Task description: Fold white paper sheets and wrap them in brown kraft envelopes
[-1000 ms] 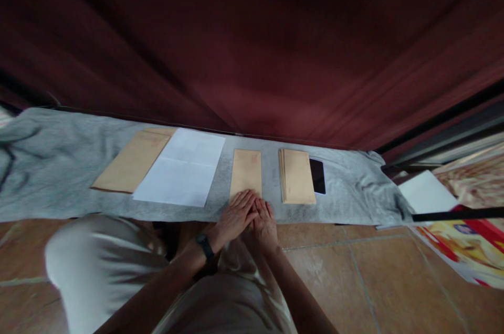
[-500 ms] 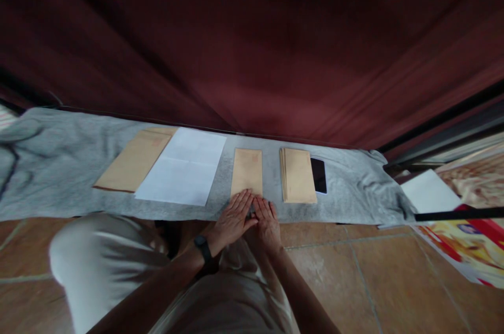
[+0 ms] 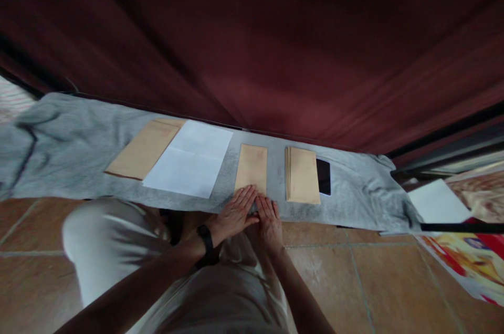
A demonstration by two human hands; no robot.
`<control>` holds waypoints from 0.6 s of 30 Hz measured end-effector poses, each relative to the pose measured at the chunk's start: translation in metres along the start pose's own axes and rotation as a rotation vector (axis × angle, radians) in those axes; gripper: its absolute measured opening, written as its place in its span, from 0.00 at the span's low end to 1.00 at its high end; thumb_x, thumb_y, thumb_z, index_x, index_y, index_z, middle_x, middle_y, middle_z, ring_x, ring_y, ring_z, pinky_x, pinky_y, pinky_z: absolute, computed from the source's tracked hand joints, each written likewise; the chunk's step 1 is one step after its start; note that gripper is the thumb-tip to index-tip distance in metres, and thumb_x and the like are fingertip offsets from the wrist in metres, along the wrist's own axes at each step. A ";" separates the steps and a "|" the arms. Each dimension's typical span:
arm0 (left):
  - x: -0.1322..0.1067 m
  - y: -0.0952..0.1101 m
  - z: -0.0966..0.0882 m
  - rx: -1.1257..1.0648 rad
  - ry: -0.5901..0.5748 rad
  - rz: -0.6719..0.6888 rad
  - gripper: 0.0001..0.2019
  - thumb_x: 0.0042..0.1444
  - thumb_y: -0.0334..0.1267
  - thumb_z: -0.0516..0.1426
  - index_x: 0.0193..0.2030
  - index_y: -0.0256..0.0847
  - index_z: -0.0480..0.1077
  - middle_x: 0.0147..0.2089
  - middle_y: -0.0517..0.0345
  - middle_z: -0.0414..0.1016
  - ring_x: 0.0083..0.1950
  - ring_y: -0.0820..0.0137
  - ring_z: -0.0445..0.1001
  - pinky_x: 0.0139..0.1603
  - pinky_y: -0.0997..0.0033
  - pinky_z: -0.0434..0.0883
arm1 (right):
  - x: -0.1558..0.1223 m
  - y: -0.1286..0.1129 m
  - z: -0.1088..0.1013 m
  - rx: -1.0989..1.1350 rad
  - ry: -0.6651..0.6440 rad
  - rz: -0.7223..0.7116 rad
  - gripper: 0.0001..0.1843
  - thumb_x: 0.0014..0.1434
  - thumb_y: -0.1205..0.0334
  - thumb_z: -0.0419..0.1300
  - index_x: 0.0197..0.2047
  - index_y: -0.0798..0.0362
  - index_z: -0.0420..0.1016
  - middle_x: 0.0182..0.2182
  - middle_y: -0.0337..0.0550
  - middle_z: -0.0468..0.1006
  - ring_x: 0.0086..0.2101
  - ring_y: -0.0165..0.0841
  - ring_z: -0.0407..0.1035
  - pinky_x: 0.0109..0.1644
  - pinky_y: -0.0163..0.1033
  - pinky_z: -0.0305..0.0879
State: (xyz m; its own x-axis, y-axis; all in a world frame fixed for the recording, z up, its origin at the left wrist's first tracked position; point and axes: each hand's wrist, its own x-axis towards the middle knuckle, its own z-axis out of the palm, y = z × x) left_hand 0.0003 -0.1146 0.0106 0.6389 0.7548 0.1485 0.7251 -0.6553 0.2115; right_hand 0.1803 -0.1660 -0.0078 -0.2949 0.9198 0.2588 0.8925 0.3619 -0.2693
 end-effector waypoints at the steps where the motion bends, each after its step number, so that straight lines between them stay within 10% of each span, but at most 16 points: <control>1: -0.001 -0.001 0.000 -0.002 -0.005 0.011 0.43 0.64 0.62 0.51 0.75 0.31 0.49 0.77 0.37 0.48 0.79 0.55 0.44 0.77 0.51 0.47 | 0.000 0.001 -0.001 0.000 0.003 0.006 0.30 0.71 0.68 0.45 0.75 0.56 0.51 0.69 0.50 0.64 0.69 0.37 0.53 0.74 0.52 0.47; 18: -0.003 -0.002 -0.002 -0.020 -0.055 0.015 0.43 0.63 0.54 0.58 0.76 0.34 0.46 0.79 0.37 0.41 0.79 0.55 0.35 0.78 0.49 0.45 | 0.005 0.002 -0.007 0.040 0.002 0.038 0.27 0.74 0.62 0.43 0.74 0.55 0.54 0.67 0.51 0.66 0.68 0.36 0.56 0.74 0.53 0.48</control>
State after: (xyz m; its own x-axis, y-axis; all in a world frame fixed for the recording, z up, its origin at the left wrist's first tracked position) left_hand -0.0035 -0.1161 0.0117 0.6634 0.7416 0.0992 0.7100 -0.6658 0.2292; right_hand 0.1836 -0.1620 -0.0004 -0.2606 0.9326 0.2496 0.8886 0.3328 -0.3157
